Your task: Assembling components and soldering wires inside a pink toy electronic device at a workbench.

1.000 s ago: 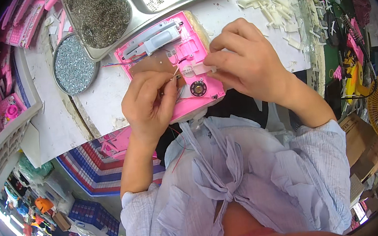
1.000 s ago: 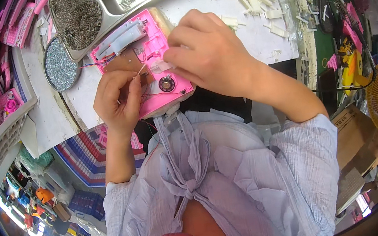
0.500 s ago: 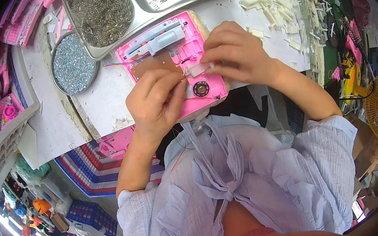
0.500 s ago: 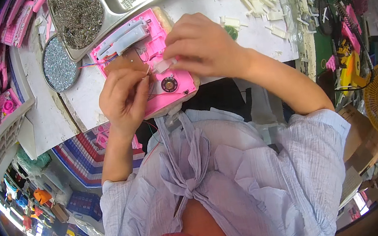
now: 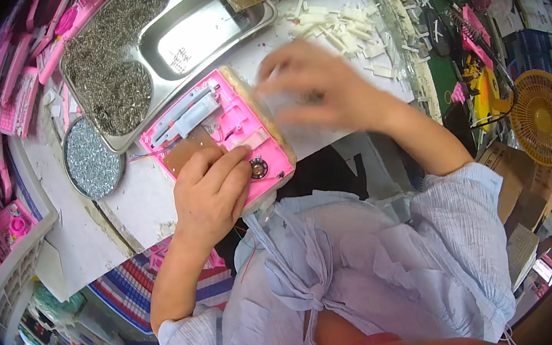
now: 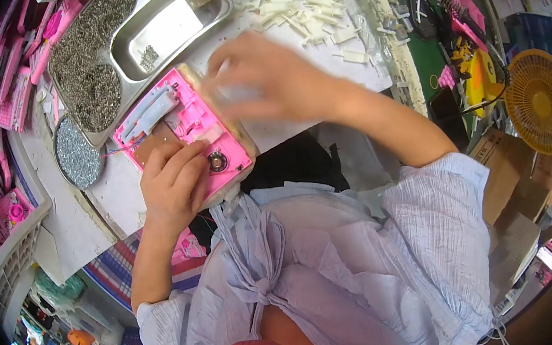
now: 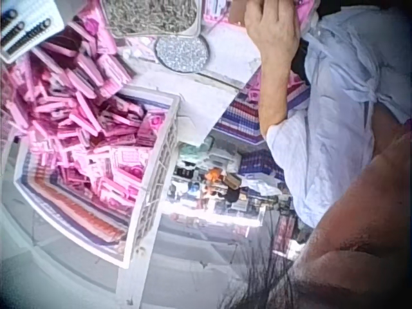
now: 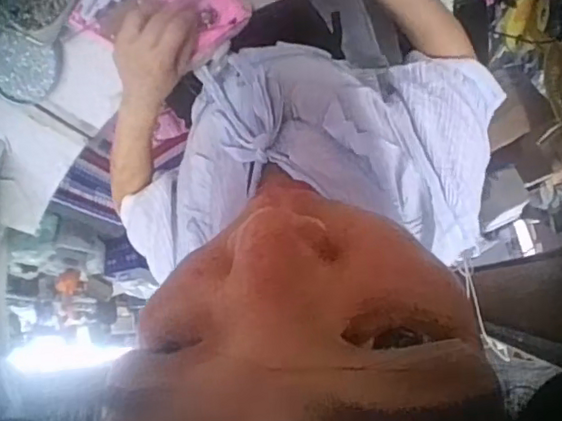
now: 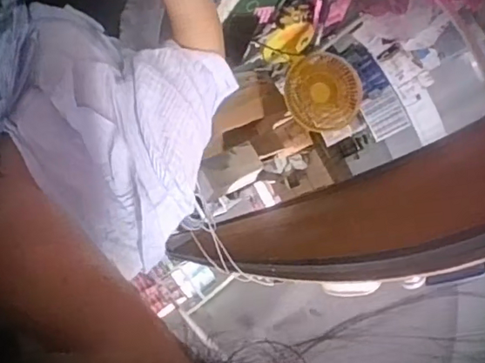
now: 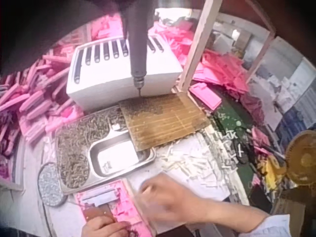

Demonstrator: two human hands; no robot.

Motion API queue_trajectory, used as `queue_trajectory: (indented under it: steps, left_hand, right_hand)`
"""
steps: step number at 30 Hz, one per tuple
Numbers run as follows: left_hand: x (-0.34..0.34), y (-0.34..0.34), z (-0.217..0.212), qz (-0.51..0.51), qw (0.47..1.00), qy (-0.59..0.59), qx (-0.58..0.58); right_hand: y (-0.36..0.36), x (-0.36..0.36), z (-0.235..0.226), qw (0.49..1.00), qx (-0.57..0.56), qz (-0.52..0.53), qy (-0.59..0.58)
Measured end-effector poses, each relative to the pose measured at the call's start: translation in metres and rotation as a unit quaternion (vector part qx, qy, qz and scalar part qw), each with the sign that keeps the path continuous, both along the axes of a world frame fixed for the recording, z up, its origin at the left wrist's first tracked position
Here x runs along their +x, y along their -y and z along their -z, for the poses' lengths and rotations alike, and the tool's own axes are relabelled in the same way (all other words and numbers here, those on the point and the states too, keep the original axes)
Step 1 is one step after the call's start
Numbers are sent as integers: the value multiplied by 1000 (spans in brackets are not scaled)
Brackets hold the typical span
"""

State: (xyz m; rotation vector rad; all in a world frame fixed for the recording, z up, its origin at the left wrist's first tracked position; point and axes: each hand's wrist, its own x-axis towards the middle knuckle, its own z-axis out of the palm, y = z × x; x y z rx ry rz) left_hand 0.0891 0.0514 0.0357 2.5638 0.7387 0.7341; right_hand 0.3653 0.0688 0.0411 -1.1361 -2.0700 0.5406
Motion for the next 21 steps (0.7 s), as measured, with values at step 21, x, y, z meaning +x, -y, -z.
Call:
queue_trajectory:
  steps: [21]
  left_hand:
    - [2,0,-3,-5,998,21,-65]
  right_hand:
    - [-21,169,-42,871,9,460,169]
